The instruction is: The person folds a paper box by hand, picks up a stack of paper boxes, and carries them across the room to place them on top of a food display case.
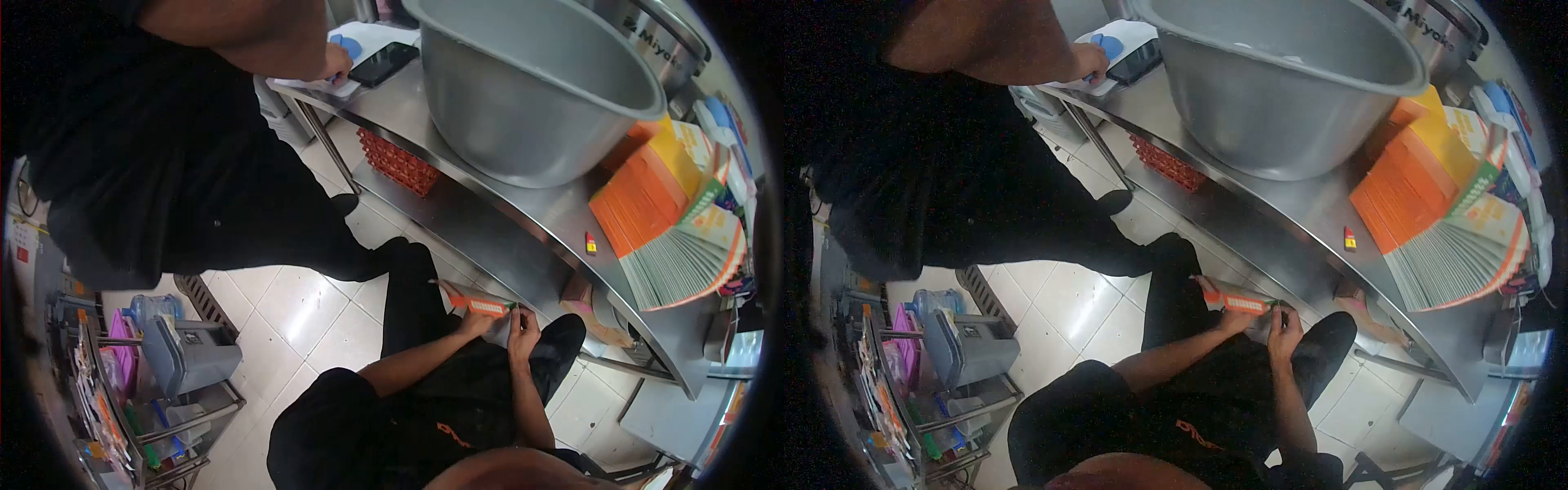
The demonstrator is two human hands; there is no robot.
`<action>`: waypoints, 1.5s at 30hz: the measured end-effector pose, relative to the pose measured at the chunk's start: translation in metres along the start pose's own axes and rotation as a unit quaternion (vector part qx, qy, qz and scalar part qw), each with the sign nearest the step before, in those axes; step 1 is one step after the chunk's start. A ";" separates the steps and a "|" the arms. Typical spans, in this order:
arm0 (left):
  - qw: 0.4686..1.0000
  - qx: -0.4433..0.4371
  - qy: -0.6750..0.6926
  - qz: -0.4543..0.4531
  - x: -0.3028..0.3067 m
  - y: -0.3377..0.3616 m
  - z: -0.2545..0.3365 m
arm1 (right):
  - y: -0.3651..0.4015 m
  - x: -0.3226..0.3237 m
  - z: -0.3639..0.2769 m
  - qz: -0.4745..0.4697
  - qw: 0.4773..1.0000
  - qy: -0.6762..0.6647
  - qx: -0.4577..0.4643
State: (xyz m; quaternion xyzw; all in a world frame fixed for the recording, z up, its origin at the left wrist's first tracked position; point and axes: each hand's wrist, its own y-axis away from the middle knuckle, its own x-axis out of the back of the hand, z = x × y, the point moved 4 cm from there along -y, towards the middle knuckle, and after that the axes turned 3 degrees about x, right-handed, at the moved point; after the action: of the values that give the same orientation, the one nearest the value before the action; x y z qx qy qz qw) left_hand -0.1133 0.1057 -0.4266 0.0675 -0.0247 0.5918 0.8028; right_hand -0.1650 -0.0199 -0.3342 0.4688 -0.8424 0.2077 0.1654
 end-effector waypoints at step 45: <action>0.832 0.312 0.458 0.001 0.008 -0.023 -0.020 | -0.020 0.018 0.048 0.004 0.992 -0.079 -0.100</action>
State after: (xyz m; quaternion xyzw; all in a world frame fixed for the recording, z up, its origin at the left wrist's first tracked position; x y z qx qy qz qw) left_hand -0.0900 0.1093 -0.4476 0.0350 0.5318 0.5320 0.6580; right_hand -0.1612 -0.0668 -0.3625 0.4617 -0.8712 0.0852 0.1434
